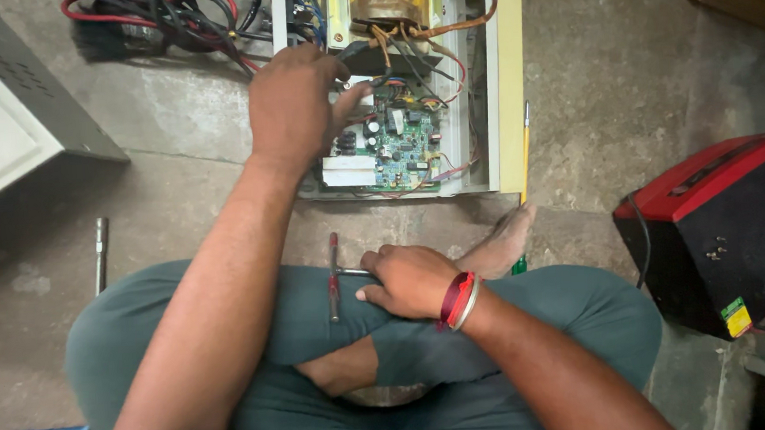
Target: The person removes components from a circuit board inside a metal enclosure using a screwdriver and pliers, handles a small white connector, and adjusts wires within the device while sitting on the floor.
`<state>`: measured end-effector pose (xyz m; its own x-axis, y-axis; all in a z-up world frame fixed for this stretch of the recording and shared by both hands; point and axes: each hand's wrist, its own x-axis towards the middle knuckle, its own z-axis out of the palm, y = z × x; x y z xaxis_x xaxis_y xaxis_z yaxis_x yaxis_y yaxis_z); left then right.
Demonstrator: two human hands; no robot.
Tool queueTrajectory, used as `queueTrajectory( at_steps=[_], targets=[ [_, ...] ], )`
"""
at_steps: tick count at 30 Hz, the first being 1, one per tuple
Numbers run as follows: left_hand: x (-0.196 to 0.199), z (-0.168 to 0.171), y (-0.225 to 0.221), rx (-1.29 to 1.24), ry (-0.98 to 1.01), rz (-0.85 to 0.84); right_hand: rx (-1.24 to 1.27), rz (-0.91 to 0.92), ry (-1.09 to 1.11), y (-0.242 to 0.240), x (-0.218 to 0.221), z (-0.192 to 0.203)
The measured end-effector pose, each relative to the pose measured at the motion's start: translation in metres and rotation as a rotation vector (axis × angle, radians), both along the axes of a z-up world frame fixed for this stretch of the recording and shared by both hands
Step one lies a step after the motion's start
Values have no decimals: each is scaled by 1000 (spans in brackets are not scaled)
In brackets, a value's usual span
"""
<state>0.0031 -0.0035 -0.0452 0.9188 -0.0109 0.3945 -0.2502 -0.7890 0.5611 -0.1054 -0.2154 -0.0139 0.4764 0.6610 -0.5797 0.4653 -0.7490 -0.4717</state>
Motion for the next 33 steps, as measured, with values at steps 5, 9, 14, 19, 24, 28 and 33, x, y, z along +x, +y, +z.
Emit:
queueTrajectory(
  at_steps=[5,9,14,19,24,28,33],
  targets=[
    [-1,-4,1,51,-82,-48,58,19,-13,-2,1,-3],
    [-1,-7,-4,47,-48,34,21,21,6,1,1,-2],
    [-3,-7,-3,15,-80,16,6,17,1,4,2,0],
    [5,-10,0,54,-6,14,-7,50,-6,4,3,0],
    [1,-16,-3,28,-55,29,1,35,18,6,4,-1],
    [1,-16,-4,35,-49,20,3,33,25,6,5,0],
    [6,-17,0,51,56,14,12,43,15,4,6,-1]
  ],
)
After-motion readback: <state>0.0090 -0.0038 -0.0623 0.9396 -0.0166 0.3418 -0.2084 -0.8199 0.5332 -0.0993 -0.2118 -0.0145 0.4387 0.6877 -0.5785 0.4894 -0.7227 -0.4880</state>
